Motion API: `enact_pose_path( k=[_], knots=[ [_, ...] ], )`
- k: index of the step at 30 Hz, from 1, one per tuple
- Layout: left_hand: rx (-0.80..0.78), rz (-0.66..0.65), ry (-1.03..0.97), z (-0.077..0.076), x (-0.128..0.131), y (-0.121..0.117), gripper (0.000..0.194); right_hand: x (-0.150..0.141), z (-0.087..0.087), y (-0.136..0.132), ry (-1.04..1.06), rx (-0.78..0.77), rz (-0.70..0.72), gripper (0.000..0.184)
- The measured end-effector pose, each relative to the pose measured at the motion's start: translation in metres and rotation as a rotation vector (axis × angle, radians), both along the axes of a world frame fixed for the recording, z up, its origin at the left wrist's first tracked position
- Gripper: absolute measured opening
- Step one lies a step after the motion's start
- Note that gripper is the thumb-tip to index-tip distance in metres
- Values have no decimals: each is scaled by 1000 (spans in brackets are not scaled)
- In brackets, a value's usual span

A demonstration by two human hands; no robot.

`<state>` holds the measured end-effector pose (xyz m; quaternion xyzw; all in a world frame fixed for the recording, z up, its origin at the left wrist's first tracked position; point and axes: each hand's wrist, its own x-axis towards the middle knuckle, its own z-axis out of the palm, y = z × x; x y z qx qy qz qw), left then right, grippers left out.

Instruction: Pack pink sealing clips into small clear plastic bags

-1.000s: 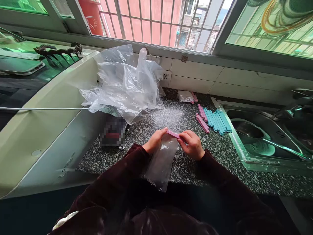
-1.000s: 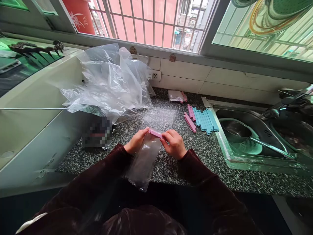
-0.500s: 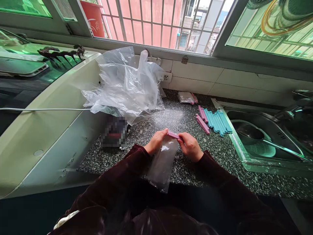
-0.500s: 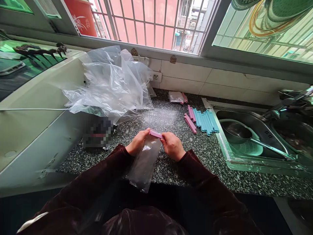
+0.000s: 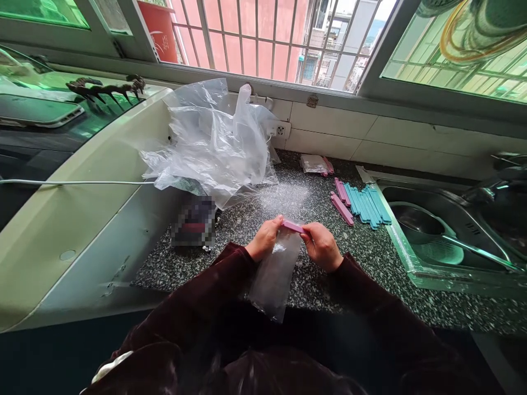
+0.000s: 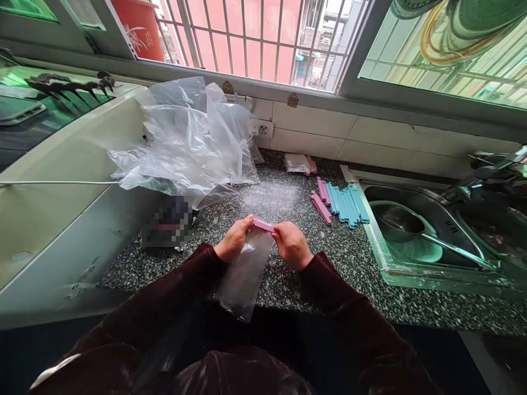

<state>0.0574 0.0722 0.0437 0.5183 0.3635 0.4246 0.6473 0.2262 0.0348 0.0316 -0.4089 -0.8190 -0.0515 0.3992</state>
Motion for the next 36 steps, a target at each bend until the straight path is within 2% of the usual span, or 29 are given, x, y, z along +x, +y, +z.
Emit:
enact_pose_path(
  k=[5, 11, 22, 36],
  knots=[
    [-12, 11, 24, -1, 0, 1, 43, 0, 0, 1, -12, -1, -12, 10],
    [-54, 31, -40, 3, 2, -2, 41, 0, 1, 1, -20, 23, -12, 10],
    [-70, 55, -72, 2, 4, -4, 43, -1, 2, 0, -36, 39, -22, 11],
    [-121, 41, -155, -9, 6, -2, 46, -1, 2, 1, -8, 18, -36, 10]
  ],
)
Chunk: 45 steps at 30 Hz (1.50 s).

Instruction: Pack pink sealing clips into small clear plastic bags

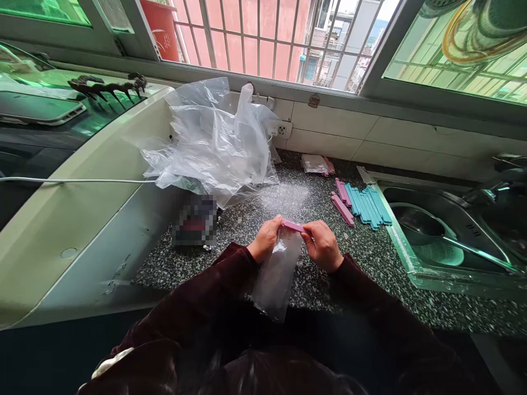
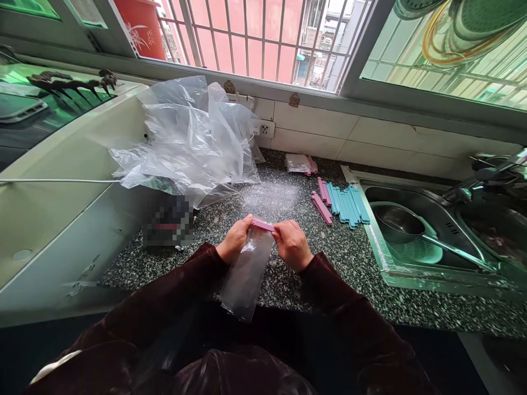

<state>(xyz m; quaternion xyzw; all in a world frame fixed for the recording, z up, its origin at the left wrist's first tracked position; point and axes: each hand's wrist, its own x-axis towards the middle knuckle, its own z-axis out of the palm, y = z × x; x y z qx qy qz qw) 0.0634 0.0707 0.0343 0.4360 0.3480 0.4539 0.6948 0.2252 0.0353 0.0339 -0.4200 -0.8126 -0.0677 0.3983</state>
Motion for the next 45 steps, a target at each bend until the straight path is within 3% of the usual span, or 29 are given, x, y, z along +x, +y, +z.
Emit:
enact_pose_path(
  k=[11, 25, 45],
  knots=[
    [89, -11, 105, -9, -2, 5, 50, -2, 1, 2, 40, 29, 15, 11],
    [49, 51, 150, 9, -1, 4, 45, -2, 2, 4, 100, 81, 49, 18],
    [73, 117, 199, 10, -1, 6, 38, 1, 10, 1, 80, 208, -19, 14]
  ],
)
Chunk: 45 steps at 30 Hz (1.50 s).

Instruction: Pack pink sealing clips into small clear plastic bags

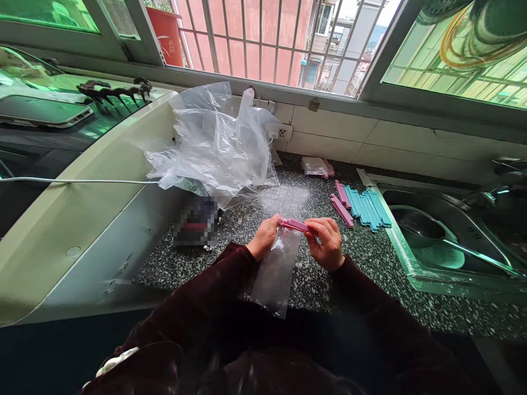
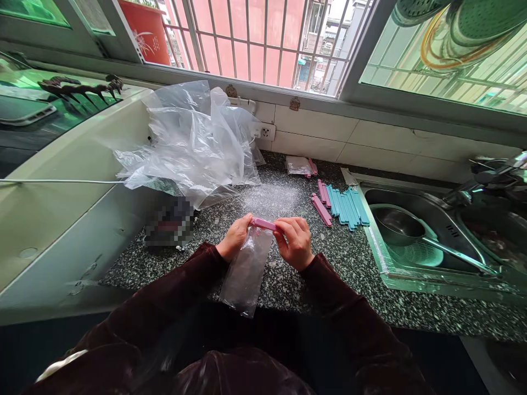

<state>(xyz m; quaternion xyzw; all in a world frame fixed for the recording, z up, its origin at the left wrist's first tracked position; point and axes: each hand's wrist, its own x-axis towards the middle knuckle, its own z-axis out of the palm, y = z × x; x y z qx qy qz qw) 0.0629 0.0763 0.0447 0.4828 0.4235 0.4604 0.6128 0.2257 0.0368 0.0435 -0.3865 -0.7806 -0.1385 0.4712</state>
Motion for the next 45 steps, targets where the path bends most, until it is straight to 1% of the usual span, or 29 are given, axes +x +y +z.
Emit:
enact_pose_path(
  k=[3, 8, 11, 14, 18, 26, 31, 38, 45],
  knots=[
    [11, 1, 12, 0, 0, 0, 38, 1, 1, 0, -2, 18, -40, 13],
    [-5, 3, -35, -4, -1, 1, 39, 1, 4, -1, 11, 19, -42, 13],
    [-17, 16, -62, -1, -1, 1, 39, 1, 4, -1, 13, 23, -43, 13],
    [-61, 24, -91, 2, -1, 0, 38, 2, 5, -1, 18, 25, -47, 14],
    [-97, 35, -110, 3, -1, 0, 38, 3, 5, -1, 26, 32, -50, 13],
    [-53, 76, -73, 4, -1, 2, 39, 5, 6, -1, 46, 44, -46, 15],
    [-36, 88, -55, 1, -3, 4, 40, 7, 9, -1, 57, 62, -74, 13],
    [-49, 106, -90, -3, -5, 8, 41, 8, 13, -1, 69, 93, -74, 15],
    [-69, 100, -91, 2, -7, 8, 42, 11, 12, -1, 100, 89, -72, 12]
  ],
)
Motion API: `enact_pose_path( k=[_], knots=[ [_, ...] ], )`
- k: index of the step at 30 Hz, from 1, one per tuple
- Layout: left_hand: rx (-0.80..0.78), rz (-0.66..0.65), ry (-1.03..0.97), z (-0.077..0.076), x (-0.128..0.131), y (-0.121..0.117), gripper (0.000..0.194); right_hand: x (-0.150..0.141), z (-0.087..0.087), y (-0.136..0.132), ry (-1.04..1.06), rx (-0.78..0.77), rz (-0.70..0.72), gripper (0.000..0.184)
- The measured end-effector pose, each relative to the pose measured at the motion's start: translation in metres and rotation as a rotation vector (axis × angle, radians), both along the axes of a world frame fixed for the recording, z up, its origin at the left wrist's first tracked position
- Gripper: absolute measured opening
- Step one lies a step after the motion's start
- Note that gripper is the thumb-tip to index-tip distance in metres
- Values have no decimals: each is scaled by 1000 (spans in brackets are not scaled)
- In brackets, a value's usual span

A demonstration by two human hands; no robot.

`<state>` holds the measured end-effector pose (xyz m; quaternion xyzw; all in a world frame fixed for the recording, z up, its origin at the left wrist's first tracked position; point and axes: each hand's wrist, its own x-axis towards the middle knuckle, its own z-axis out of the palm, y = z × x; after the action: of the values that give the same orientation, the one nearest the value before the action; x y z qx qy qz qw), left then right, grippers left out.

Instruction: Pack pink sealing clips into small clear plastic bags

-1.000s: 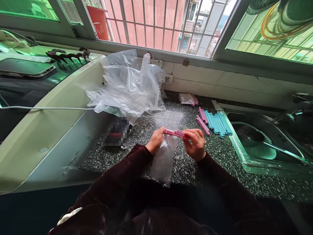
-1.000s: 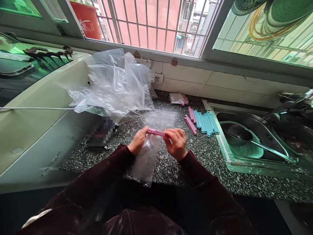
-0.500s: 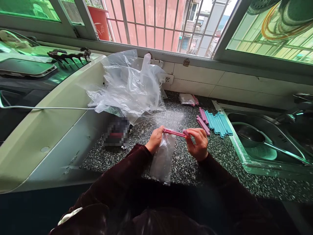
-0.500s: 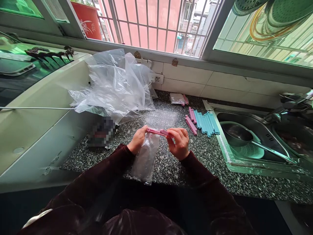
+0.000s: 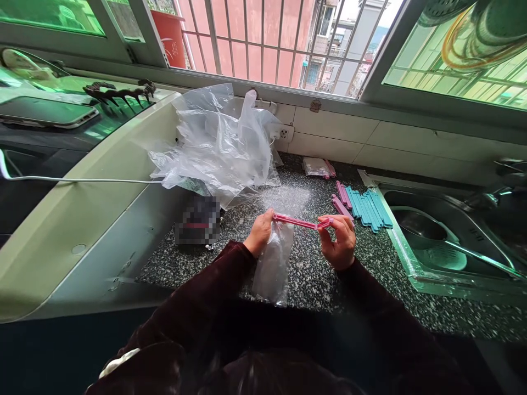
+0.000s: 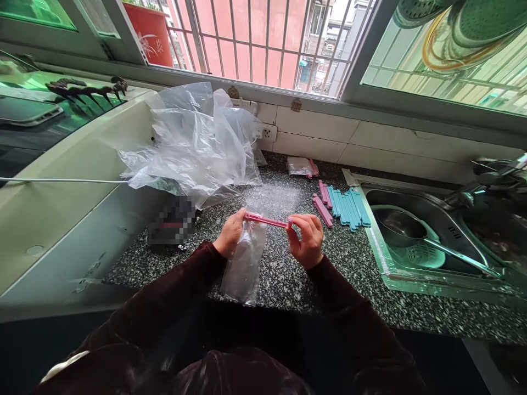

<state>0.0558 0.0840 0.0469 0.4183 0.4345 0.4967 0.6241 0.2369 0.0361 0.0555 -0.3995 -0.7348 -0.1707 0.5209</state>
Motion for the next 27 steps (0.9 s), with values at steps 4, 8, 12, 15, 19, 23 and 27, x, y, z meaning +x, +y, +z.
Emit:
enact_pose_path(
  k=[4, 8, 12, 15, 19, 23, 27],
  knots=[
    [18, 28, 7, 1, -1, 0, 42, 1, -1, 1, 27, -7, 32, 8],
    [11, 43, -13, 0, -2, 2, 44, 3, -2, 1, 64, -7, 50, 9],
    [7, 49, -28, -2, -3, 4, 44, 5, -5, 2, 90, -9, 54, 10],
    [-21, 54, -60, -2, -4, 4, 43, 7, -6, 2, 107, -16, 76, 10],
    [-47, 62, -91, 0, -4, 4, 42, 8, -9, 2, 135, -24, 82, 11],
    [-39, 66, -76, 0, -5, 5, 43, 8, -11, 2, 140, -34, 77, 11],
    [-23, 89, -76, 0, -6, 6, 42, 8, -12, 2, 174, -38, 98, 10]
  ],
)
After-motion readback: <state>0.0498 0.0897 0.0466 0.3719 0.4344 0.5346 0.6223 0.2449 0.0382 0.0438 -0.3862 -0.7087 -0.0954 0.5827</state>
